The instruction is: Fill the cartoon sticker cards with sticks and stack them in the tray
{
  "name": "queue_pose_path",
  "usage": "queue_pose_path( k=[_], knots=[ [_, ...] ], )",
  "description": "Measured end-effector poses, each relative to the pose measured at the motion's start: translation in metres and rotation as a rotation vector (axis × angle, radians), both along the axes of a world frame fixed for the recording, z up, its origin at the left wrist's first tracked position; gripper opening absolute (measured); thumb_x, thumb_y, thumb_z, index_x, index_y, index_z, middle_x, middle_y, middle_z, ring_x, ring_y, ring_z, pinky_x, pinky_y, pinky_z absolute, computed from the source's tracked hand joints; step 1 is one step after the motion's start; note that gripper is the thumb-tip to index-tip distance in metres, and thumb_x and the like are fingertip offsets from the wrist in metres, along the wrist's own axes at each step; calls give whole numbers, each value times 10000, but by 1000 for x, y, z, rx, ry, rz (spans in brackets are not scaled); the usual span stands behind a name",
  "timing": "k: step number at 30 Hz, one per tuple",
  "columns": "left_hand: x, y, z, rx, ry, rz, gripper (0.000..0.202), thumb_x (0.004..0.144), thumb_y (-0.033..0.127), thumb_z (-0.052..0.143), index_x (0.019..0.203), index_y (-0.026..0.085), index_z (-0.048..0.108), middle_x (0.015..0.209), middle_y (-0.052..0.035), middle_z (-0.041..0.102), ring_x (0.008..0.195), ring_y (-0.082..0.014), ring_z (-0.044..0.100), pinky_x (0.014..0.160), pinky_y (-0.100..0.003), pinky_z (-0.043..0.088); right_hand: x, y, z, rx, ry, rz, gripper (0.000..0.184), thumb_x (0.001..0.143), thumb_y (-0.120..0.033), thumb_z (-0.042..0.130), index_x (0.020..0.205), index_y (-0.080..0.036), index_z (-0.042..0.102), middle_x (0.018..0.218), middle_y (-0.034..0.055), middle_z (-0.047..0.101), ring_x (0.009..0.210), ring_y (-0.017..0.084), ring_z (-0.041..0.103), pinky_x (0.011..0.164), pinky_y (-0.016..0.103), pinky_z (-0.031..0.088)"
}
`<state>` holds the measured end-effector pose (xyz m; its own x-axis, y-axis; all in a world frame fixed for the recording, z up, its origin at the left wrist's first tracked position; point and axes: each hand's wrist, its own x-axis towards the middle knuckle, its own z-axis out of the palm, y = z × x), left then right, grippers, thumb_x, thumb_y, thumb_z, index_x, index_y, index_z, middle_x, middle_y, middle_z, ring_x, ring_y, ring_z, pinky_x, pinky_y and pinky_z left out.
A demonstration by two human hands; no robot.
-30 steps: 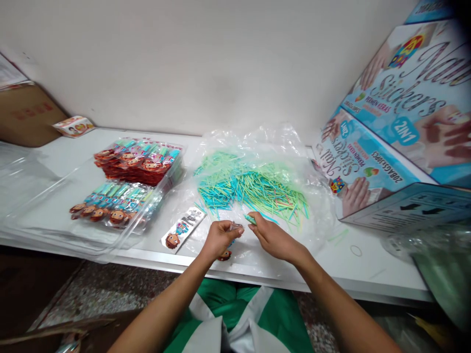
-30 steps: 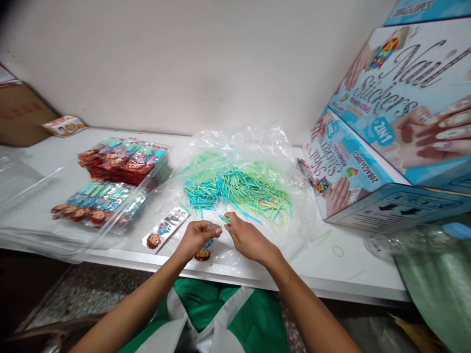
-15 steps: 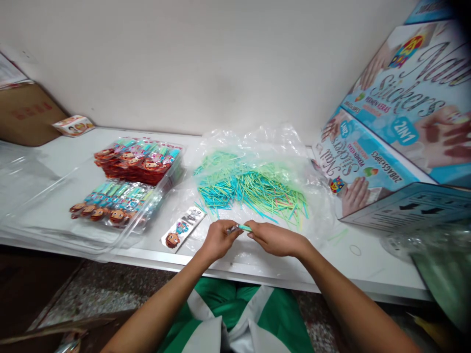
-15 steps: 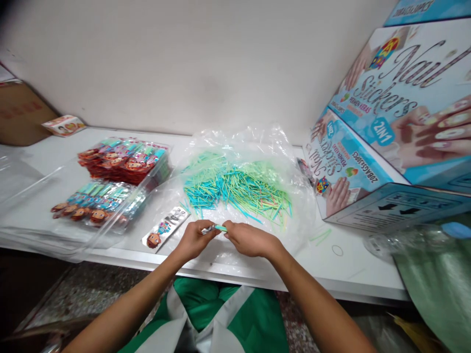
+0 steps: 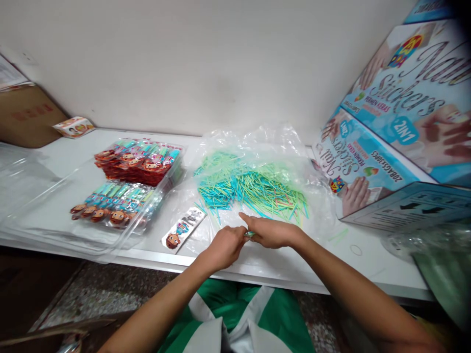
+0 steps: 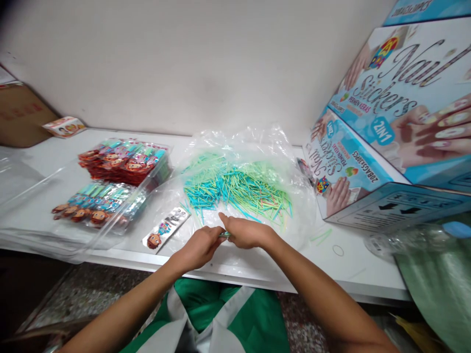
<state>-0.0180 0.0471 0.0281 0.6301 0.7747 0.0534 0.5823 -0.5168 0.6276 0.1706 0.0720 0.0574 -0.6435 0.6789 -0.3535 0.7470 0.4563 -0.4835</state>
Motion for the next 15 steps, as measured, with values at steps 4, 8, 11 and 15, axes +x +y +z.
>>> queue_pose_path(
  k=[4, 8, 11, 15],
  knots=[
    [1, -4, -7, -376, -306, 48, 266, 893, 376, 344, 845, 172, 507, 701, -44, 611, 593, -147, 573, 577, -241, 400, 5, 4, 12, -39, 208, -21, 540, 833, -381, 498, 1329, -202, 381, 1085, 96, 617, 941, 208, 576, 761, 289, 416],
    [7, -5, -15, -738, -531, -12, 319, 855, 469, 397, 817, 162, 475, 716, -36, 597, 563, -116, 559, 574, -234, 417, -6, 2, 8, 143, 316, -181, 328, 917, -358, 330, 1065, -186, 566, 878, 59, 639, 775, 167, 572, 702, 280, 396],
    [12, -6, -18, -840, -622, 34, 338, 828, 484, 449, 801, 148, 479, 665, -20, 570, 526, -98, 528, 550, -225, 402, -15, 1, -1, 192, 409, -318, 308, 911, -373, 346, 1009, -181, 566, 791, 37, 615, 718, 152, 559, 669, 273, 397],
    [15, -6, -21, -818, -767, 215, 340, 829, 473, 454, 798, 138, 504, 631, 4, 527, 505, -77, 478, 526, -207, 368, -14, -2, -13, 4, 682, -631, 364, 881, -455, 370, 1072, -182, 516, 848, 26, 600, 550, 93, 530, 537, 233, 408]
  ],
)
